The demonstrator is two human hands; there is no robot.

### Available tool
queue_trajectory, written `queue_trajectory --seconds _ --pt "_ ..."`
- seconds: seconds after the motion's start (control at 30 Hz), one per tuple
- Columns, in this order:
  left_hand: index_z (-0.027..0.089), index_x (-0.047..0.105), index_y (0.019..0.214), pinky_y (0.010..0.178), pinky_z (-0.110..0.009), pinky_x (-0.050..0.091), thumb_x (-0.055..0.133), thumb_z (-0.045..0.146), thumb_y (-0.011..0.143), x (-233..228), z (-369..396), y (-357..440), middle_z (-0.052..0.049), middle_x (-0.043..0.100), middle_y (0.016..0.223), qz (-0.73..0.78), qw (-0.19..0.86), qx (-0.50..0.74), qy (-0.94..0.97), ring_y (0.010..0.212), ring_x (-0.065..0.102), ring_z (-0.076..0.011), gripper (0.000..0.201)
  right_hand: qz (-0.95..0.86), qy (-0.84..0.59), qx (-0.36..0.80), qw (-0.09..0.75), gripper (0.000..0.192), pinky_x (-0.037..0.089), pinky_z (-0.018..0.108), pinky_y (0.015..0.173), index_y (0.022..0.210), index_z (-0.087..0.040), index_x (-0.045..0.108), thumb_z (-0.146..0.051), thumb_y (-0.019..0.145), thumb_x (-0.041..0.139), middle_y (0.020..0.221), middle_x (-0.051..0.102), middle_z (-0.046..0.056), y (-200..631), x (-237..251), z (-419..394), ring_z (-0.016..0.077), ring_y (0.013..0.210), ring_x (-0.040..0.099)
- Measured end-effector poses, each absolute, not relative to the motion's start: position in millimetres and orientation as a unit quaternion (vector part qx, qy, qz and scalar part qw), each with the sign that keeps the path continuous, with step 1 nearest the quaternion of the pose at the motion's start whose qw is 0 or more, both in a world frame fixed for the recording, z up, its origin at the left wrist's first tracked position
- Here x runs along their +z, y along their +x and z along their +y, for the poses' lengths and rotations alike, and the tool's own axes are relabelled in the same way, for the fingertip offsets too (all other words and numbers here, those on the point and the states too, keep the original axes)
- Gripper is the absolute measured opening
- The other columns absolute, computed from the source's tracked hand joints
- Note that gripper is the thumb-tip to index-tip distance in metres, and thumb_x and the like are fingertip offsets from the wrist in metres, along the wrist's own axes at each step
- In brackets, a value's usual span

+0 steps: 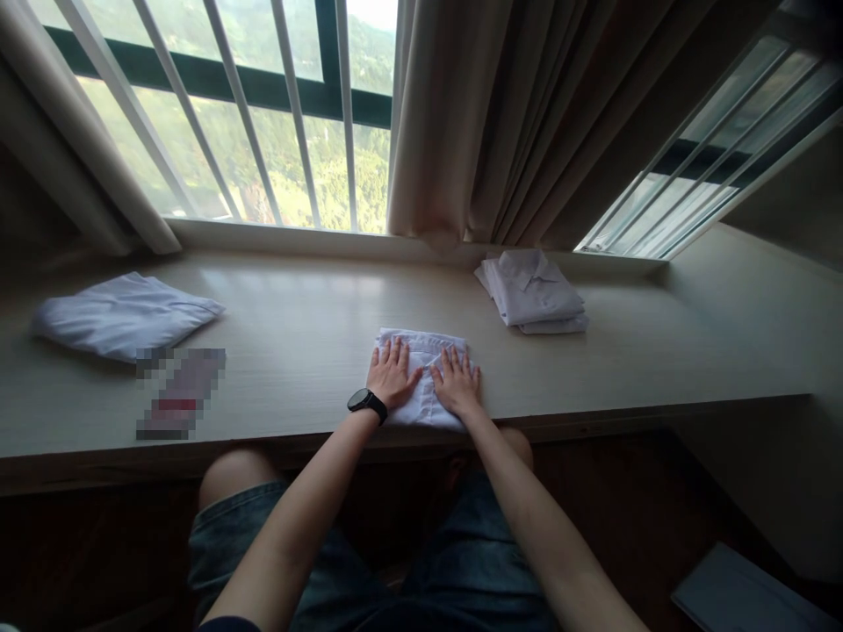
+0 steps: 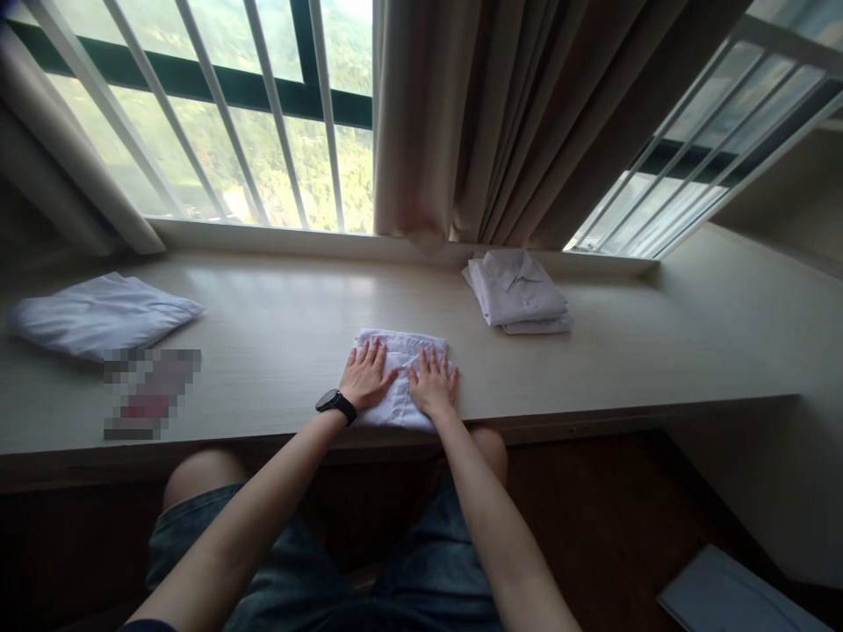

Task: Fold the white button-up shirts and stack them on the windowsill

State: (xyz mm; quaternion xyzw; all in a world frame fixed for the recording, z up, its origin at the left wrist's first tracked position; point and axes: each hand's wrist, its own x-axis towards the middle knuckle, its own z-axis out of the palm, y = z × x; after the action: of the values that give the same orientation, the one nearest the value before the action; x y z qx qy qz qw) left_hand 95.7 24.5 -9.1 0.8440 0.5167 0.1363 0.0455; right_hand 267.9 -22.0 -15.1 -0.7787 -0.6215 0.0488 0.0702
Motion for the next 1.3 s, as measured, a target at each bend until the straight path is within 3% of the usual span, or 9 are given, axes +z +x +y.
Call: queue_trajectory --seconds 0.17,0.43,0.67,0.77,0.83,0.97,1.03,1.17,1.3 --pt "0.021 0.026 0.159 0.123 -0.051 0.012 0.027 0.060 0.098 -5 21 93 -0.014 0.014 0.167 0.523 0.050 0.155 0.836 0.153 0.016 -0.0309 0.072 -0.627 -0.774 0.007 0.087 0.069 0.009 0.057 0.121 0.161 -0.023 0.013 -0.058 0.102 0.020 0.168 0.008 0.007 269 -19 -25 0.0297 0.154 0.006" --pt "0.030 0.033 0.155 0.120 -0.061 0.016 0.023 0.058 0.099 -4 23 89 -0.007 0.023 0.165 0.542 0.089 0.137 0.824 0.151 0.022 -0.0299 0.064 -0.632 -0.772 0.049 0.051 0.069 0.012 0.057 0.120 0.159 -0.024 0.023 -0.060 0.101 0.016 0.167 0.014 0.006 270 -20 -21 0.0297 0.152 0.012" --pt "0.014 0.029 0.157 0.122 -0.053 0.018 0.026 0.048 0.101 -3 21 79 -0.014 0.026 0.164 0.585 0.103 0.152 0.790 0.152 0.021 -0.0311 0.066 -0.645 -0.754 0.060 0.105 0.066 0.011 0.058 0.121 0.159 -0.023 0.025 -0.056 0.102 0.017 0.166 0.017 0.005 283 -15 -34 0.0277 0.153 0.012" --pt "0.004 0.032 0.154 0.122 -0.048 0.022 0.030 0.043 0.101 -6 3 63 -0.023 0.026 0.161 0.590 0.096 0.170 0.784 0.150 0.026 -0.0324 0.065 -0.636 -0.746 0.073 0.184 0.061 0.015 0.057 0.121 0.154 -0.020 0.036 -0.049 0.102 0.025 0.163 0.028 0.009 295 -15 -59 0.0287 0.152 0.018" --pt "0.004 0.033 0.153 0.121 -0.048 0.024 0.032 0.042 0.102 -10 -19 48 -0.026 0.027 0.160 0.570 0.083 0.186 0.796 0.150 0.027 -0.0326 0.064 -0.612 -0.731 0.070 0.294 0.057 0.023 0.053 0.120 0.146 -0.016 0.047 -0.045 0.099 0.031 0.156 0.040 0.013 298 -19 -85 0.0287 0.148 0.028" --pt "0.015 0.032 0.155 0.120 -0.050 0.028 0.039 0.048 0.100 -11 -76 24 -0.019 0.021 0.164 0.533 0.068 0.221 0.814 0.150 0.025 -0.0317 0.065 -0.430 -0.708 0.090 0.554 0.041 0.047 0.043 0.102 0.122 -0.017 0.059 -0.042 0.091 0.049 0.126 0.062 0.015 275 -35 -147 0.0259 0.117 0.058" --pt "0.020 0.031 0.156 0.121 -0.053 0.025 0.048 0.050 0.096 -5 -96 19 -0.014 0.020 0.165 0.509 0.046 0.230 0.828 0.153 0.018 -0.0326 0.069 -0.306 -0.691 0.159 0.635 0.037 0.053 0.038 0.091 0.114 -0.020 0.058 -0.040 0.083 0.061 0.112 0.065 0.010 255 -43 -168 0.0230 0.102 0.063" --pt "0.025 0.040 0.152 0.124 -0.058 0.010 0.060 0.049 0.090 10 -107 28 -0.008 0.033 0.161 0.431 0.006 0.198 0.880 0.153 0.014 -0.0327 0.070 -0.132 -0.614 0.339 0.701 0.042 0.056 0.031 0.077 0.106 -0.021 0.058 -0.033 0.070 0.076 0.102 0.067 0.004 224 -46 -178 0.0194 0.092 0.066" --pt "0.027 0.041 0.152 0.124 -0.057 0.012 0.066 0.043 0.086 16 -97 53 -0.007 0.038 0.159 0.375 0.006 0.162 0.913 0.151 0.022 -0.0323 0.072 -0.048 -0.502 0.496 0.707 0.038 0.057 0.032 0.070 0.097 -0.020 0.059 -0.026 0.064 0.078 0.095 0.070 0.003 218 -30 -164 0.0207 0.087 0.070"
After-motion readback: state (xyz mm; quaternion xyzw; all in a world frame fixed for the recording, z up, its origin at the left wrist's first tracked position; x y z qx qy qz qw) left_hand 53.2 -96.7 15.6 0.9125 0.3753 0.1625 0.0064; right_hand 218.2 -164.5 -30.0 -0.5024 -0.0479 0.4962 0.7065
